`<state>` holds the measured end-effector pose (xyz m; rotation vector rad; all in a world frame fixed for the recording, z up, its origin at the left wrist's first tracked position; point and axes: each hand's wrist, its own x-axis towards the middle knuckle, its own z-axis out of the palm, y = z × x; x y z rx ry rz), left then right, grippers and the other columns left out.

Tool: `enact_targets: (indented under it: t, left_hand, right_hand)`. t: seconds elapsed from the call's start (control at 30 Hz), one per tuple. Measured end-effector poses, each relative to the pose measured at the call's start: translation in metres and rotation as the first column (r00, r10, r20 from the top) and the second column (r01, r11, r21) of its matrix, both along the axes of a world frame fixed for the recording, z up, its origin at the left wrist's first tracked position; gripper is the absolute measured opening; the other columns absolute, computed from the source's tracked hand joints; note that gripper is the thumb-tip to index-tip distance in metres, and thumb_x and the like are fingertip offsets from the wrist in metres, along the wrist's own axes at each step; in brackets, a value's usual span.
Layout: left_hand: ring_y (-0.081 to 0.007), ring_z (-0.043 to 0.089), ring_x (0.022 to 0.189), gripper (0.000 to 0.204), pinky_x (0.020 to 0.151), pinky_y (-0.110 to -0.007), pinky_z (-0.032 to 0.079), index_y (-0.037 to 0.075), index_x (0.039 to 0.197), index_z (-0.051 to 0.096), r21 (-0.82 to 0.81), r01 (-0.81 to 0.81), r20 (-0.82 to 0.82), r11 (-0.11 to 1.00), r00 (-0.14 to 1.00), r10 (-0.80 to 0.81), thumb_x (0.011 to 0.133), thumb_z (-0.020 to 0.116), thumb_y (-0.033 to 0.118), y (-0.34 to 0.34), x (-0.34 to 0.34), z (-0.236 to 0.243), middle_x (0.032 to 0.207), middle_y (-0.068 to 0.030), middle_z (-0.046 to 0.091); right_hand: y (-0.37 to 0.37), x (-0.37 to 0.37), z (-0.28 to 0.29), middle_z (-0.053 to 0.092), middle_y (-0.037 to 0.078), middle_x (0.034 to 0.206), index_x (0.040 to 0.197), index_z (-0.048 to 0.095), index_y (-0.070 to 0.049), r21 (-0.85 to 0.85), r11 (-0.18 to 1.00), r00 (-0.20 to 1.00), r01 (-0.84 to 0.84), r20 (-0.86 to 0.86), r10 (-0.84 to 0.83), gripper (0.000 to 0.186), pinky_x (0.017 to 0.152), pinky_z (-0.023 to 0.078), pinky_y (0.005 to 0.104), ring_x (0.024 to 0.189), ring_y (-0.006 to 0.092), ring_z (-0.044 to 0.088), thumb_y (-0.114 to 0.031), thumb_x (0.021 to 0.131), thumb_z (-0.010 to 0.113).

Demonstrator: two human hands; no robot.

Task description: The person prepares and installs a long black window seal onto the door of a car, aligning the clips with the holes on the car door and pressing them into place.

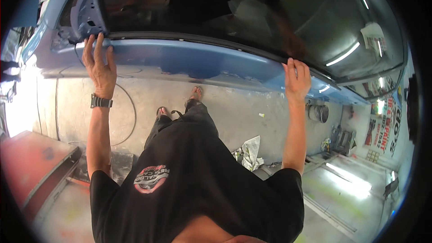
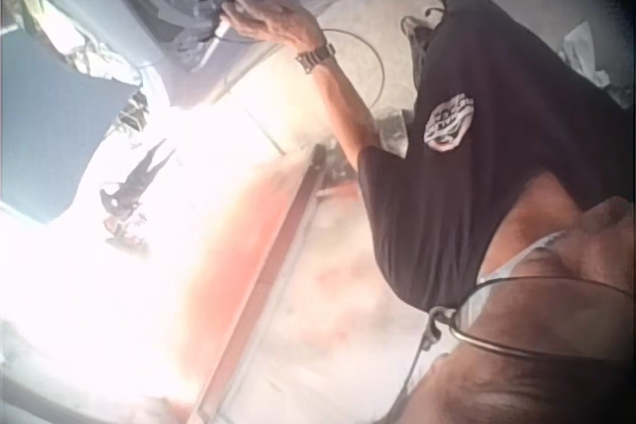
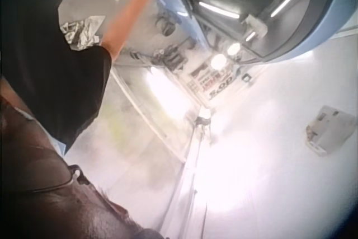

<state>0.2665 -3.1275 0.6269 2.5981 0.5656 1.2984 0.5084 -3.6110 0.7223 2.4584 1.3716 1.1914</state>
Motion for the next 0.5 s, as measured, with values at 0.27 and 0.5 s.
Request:
enact_targets:
  t: [0.27,0.5]
  left_hand:
    - [-0.0348,0.045,0.133,0.045,0.109,-0.046,0.038,0.014,0.137,0.057,0.040,0.038,0.015,0.998,0.999,-0.039,0.093,0.067,0.012,-0.003,0.003,0.002,0.140,-0.0149,0.051]
    - [-0.0337,0.046,0.132,0.040,0.107,-0.047,0.037,0.013,0.134,0.060,0.082,0.012,-0.026,0.997,1.000,-0.010,0.095,0.065,0.017,0.000,0.003,0.004,0.138,-0.0149,0.051]
  right_hand:
    - [-0.003,0.001,-0.004,0.065,0.005,0.099,0.105,0.069,-0.007,0.037,0.999,1.000,0.027,0.010,-0.028,0.037,0.075,0.055,0.0373,0.093,0.0254,0.063,-0.017,0.072,0.082]
    - [-0.009,-0.005,-0.004,0.064,0.008,0.104,0.114,0.068,-0.007,0.046,0.999,1.000,0.014,-0.013,-0.014,0.041,0.079,0.055,0.0383,0.097,0.0282,0.063,-0.010,0.075,0.080]
